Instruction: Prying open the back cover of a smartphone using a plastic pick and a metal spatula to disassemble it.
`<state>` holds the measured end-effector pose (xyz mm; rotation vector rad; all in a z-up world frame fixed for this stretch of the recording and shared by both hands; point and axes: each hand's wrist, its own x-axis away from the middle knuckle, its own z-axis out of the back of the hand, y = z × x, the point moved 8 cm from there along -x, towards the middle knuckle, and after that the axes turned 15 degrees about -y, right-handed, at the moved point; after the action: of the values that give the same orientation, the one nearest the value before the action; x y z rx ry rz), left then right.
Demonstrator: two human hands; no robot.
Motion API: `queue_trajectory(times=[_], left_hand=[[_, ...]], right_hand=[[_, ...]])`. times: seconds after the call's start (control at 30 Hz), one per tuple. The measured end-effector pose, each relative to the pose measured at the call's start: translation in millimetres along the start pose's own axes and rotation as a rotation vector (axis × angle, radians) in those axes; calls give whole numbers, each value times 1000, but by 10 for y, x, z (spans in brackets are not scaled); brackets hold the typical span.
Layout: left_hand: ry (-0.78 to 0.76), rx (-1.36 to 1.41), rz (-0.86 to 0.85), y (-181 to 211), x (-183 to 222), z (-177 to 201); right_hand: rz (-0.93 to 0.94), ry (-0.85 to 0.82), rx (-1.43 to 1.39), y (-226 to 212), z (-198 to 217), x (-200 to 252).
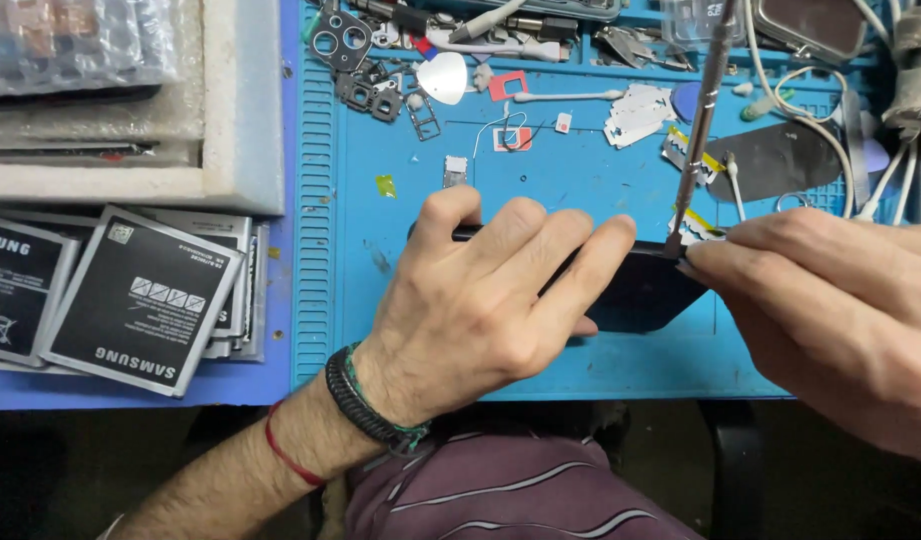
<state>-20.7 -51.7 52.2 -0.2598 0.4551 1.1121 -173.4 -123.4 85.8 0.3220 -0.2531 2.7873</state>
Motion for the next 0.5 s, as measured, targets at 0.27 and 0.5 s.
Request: queue_trajectory(times=[0.27,0.5], left_hand=[[6,-23,-13,3,-6,33],[-12,-17,2,1,25,-10]], right_hand=[[-36,28,-18,1,109,-140],[-202,-20,-122,375,-137,102]])
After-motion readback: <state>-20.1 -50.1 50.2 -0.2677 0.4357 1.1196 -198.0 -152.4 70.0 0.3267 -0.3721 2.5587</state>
